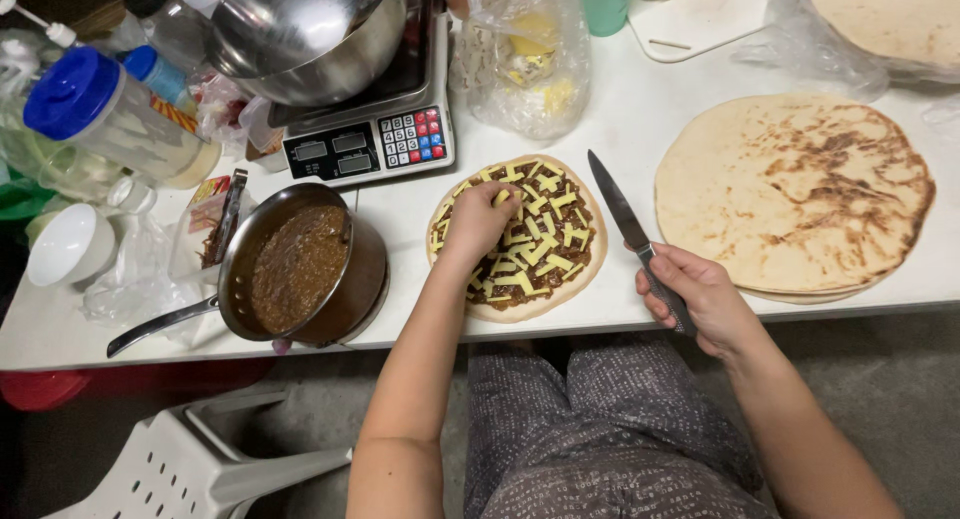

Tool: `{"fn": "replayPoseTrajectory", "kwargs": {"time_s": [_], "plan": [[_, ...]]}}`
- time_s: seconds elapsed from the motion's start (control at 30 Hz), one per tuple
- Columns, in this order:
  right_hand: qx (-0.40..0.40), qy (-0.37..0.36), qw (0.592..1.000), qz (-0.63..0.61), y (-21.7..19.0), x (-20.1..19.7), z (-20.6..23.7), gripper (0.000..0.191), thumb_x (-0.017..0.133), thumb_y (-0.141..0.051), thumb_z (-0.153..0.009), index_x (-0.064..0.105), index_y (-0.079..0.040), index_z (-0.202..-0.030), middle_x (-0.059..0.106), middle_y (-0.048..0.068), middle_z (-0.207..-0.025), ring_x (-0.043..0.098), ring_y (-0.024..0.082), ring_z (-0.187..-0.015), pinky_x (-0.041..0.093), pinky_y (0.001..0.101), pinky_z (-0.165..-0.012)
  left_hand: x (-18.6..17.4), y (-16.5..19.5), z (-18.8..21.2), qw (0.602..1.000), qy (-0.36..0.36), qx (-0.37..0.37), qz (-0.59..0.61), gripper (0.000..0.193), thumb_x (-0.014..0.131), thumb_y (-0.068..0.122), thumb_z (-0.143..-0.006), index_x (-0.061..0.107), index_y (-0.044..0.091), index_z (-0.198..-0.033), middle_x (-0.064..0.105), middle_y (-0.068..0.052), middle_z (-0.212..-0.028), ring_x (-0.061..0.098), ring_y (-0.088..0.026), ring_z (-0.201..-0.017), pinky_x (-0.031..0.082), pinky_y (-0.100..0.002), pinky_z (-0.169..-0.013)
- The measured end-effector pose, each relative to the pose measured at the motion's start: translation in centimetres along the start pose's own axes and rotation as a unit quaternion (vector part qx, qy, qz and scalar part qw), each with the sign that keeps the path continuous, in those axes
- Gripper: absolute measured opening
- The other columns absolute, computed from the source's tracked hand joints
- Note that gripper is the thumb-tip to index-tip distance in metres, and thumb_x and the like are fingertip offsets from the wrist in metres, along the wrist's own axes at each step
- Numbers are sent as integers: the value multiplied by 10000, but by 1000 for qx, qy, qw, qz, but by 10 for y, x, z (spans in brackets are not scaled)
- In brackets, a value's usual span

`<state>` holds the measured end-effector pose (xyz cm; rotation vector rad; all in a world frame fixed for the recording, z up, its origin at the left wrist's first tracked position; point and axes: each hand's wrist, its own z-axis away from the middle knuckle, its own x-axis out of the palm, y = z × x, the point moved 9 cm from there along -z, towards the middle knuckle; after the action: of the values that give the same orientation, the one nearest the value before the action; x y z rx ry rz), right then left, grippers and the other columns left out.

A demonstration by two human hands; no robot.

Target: The person cuts slices of cheese with a knife and places them over a spread of brown paste on a round flatbread. The person repeatedly cuts and arranges cheese pieces to cover the surface.

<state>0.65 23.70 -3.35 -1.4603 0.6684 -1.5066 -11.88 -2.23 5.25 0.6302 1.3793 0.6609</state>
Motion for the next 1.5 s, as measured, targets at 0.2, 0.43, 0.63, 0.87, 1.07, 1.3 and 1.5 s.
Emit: {"fn": "replayPoseTrajectory", "kwargs": {"time_s": [0.2, 0.43, 0.63, 0.87, 1.07, 1.3, 1.5], "plan": [[15, 6, 1000, -4, 0, 2, 1, 395, 536, -200, -1031, 605, -23, -1378, 633, 37, -813, 498, 67, -555, 396, 200, -436, 7, -5, -10, 998, 6, 33, -47, 197, 721, 196, -890, 791, 93, -1042, 711, -101, -687, 651, -184, -587, 532, -347, -633], [7, 13, 1000, 4, 0, 1, 2, 361, 530, -193, -1038, 607, -1, -1334, 636, 49, -817, 504, 80, -558, 396, 206, -434, 1, -4, -20, 987, 72, 78, -120, 282, 780, 168, -800, 778, 85, -1069, 755, -181, -932, 727, -316, -868, 566, -437, -844], [1, 8, 1000, 6, 0, 1, 2, 357, 530, -192, -1036, 611, -11, -1334, 629, 42, -816, 501, 77, -561, 394, 204, -432, -7, 8, -14, 973, 118, 156, -126, 337, 769, 142, -815, 764, 55, -1141, 752, -205, -1013, 726, -335, -925, 562, -435, -894], [4, 17, 1000, 5, 1, -1, 1, 352, 528, -194, -1039, 615, -19, -1331, 626, 45, -812, 503, 79, -565, 398, 206, -439, -29, 2, -2, 998, 56, 8, -16, 279, 674, 234, -947, 747, 109, -1185, 785, -69, -924, 720, -148, -766, 577, -332, -781], [7, 37, 995, 89, 12, -3, 1, 347, 537, -199, -1034, 628, -24, -1319, 628, 27, -821, 501, 74, -580, 407, 210, -456, -27, -5, 46, 941, -42, -64, 331, 329, 523, 178, -1048, 641, -10, -1292, 721, -137, -1013, 693, -181, -842, 618, -286, -757], [-47, -4, 940, 337, 22, 69, 20, 448, 566, -200, -1002, 610, -162, -1446, 658, 28, -809, 540, 104, -624, 502, 250, -560, -8, -8, 92, 818, -33, -18, 575, 390, 425, 92, -1051, 494, -88, -1390, 632, -274, -1308, 662, -322, -1195, 574, -410, -1042], [-278, 6, 845, 456, -31, 141, 54, 418, 627, -150, -980, 613, -135, -1397, 641, 94, -877, 631, 203, -698, 548, 338, -687, 3, -9, 111, 717, -20, 61, 694, 417, 466, 73, -1058, 423, -90, -1440, 550, -290, -1412, 594, -356, -1294, 521, -451, -1111]]}}
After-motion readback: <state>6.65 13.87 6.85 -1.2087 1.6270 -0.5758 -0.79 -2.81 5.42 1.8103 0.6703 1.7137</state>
